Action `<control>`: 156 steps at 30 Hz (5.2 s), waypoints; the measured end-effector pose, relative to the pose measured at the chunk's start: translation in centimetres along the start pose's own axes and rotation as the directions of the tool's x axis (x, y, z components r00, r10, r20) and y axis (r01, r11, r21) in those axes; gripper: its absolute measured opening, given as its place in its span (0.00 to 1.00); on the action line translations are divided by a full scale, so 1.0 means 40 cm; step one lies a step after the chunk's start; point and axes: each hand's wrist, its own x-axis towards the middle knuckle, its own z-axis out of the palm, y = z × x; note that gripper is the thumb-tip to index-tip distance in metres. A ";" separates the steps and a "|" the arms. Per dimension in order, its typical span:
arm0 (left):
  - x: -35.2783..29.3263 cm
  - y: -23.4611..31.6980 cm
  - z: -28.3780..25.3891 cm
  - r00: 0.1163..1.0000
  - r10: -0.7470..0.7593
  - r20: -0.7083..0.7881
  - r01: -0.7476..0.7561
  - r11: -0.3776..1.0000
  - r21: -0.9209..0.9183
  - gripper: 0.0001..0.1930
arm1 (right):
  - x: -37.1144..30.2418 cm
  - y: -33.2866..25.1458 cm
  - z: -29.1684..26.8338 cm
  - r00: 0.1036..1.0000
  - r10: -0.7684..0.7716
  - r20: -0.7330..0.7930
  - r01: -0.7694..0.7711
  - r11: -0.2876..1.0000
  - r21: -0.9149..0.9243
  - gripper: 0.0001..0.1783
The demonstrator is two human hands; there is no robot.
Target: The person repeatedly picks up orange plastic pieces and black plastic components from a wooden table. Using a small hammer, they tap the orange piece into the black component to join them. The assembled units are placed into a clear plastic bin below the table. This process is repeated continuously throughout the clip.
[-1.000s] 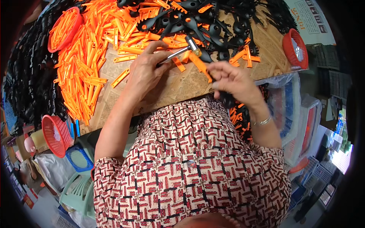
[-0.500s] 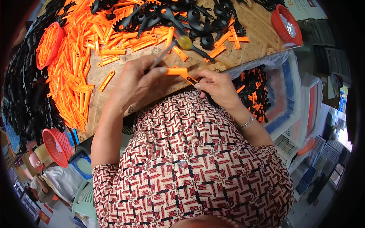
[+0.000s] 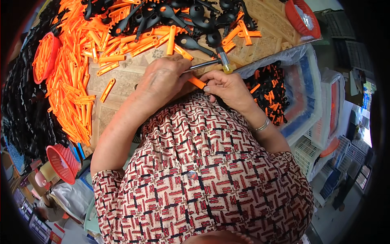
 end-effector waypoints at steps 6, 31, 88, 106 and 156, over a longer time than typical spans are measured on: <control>-0.009 -0.005 0.030 0.993 0.049 -0.105 -0.049 0.999 0.002 0.07 | 0.004 -0.001 0.030 0.989 0.069 -0.131 -0.052 0.990 0.130 0.09; -0.169 0.017 -0.064 0.928 -0.300 -0.221 0.211 0.912 -0.352 0.18 | -0.008 0.004 0.057 0.976 0.108 -0.188 -0.044 0.947 0.317 0.04; -0.138 -0.069 -0.022 0.740 -0.571 -0.355 0.355 0.780 -0.515 0.10 | 0.185 -0.132 -0.023 0.831 -0.489 -0.264 0.340 0.823 -0.455 0.09; -0.212 -0.060 -0.070 0.750 -0.657 0.075 0.411 0.375 -0.831 0.12 | 0.127 -0.095 0.052 0.973 -0.229 -0.044 0.224 0.871 0.437 0.05; -0.270 -0.054 -0.120 0.923 -0.325 -0.205 0.276 0.932 -0.235 0.11 | 0.137 -0.147 0.175 0.912 0.076 0.403 -0.208 0.933 0.293 0.08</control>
